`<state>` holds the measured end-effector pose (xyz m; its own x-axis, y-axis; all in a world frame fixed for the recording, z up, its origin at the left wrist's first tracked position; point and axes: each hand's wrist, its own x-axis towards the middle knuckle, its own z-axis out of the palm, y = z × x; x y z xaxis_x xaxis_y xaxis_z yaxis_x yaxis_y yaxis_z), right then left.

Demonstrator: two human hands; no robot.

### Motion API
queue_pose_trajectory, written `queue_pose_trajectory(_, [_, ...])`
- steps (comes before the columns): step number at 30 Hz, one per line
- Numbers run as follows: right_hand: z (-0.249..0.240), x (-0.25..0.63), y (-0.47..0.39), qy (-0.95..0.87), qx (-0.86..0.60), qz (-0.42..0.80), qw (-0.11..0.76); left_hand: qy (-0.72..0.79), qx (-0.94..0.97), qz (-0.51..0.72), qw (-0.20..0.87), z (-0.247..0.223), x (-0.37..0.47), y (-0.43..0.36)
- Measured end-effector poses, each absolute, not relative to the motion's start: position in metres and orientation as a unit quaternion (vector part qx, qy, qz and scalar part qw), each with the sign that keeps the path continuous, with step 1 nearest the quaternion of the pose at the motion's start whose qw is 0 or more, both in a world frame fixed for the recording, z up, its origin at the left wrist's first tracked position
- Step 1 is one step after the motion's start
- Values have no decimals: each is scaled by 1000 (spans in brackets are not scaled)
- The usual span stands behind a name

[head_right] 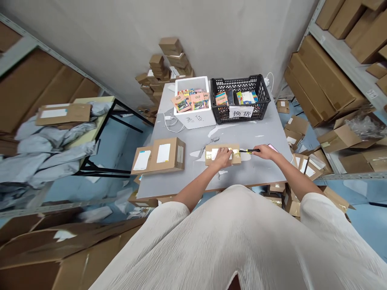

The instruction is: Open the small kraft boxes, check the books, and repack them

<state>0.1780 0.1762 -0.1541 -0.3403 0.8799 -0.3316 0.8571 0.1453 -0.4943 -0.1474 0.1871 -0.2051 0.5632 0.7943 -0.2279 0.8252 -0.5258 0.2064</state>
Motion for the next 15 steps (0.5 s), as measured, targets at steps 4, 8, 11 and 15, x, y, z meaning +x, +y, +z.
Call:
queue_pose_trajectory(4, [-158, 166, 188, -761, -573, 305, -24, 462, 871, -47, 159, -207, -149, 186])
queue_pose_trajectory(8, [-164, 163, 201, -762, -565, 313, -52, 452, 873, -42, 181, -207, -152, 187])
queue_pose_trajectory(11, [-170, 163, 207, -753, -561, 341, -53, 451, 871, -36, 192, -206, -154, 188])
queue_pose_trajectory(15, [-180, 164, 206, -721, -560, 407, -38, 451, 869, -25, 203, -207, -155, 188])
